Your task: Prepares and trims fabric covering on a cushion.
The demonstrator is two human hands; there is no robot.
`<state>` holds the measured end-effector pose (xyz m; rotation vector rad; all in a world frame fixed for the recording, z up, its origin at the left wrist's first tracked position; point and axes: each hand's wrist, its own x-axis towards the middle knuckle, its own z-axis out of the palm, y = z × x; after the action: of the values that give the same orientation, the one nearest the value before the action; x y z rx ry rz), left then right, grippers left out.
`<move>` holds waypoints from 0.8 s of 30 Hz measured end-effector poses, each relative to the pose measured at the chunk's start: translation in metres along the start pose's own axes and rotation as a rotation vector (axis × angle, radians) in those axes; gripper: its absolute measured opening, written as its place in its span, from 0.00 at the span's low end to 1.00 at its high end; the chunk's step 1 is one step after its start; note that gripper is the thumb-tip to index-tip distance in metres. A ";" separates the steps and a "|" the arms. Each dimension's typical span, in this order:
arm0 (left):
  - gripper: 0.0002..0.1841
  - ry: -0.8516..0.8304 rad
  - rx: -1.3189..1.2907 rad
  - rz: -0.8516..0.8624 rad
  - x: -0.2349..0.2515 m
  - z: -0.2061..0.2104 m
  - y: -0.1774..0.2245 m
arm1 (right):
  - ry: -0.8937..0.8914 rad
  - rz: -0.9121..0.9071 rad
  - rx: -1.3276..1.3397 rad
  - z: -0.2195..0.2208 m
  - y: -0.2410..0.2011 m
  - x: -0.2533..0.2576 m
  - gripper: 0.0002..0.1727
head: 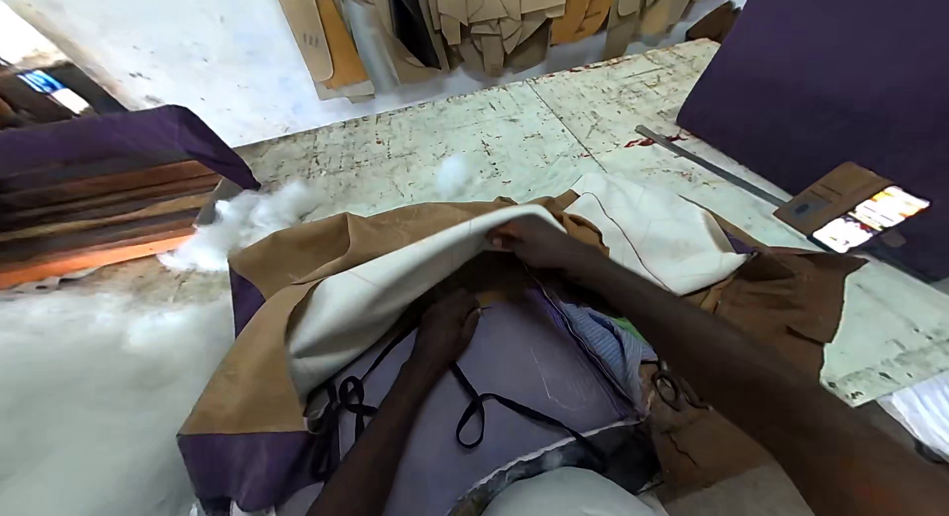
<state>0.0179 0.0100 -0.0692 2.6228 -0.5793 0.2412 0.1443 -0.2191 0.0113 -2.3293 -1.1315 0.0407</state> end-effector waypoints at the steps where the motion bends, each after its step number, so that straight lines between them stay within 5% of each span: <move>1: 0.10 -0.008 -0.002 -0.016 0.000 -0.001 0.000 | 0.003 0.005 -0.005 -0.011 0.005 0.007 0.16; 6: 0.08 0.026 -0.037 -0.018 0.004 0.000 0.002 | -0.183 0.034 0.124 -0.022 0.001 0.003 0.14; 11: 0.09 0.048 -0.020 0.008 0.005 -0.002 0.004 | -0.423 0.167 0.399 -0.013 -0.012 -0.089 0.08; 16: 0.07 0.036 -0.025 -0.011 0.010 -0.006 0.012 | -0.173 0.700 0.141 0.012 0.024 -0.235 0.10; 19: 0.07 -0.010 -0.024 -0.086 0.012 -0.013 0.020 | -0.200 0.925 -0.012 0.047 0.043 -0.312 0.12; 24: 0.07 -0.085 -0.059 -0.153 0.015 -0.016 0.018 | -0.109 1.016 -0.028 0.079 0.042 -0.343 0.15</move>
<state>0.0224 -0.0026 -0.0445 2.6142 -0.4041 0.0646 -0.0678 -0.4562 -0.1457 -2.6937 0.1113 0.5183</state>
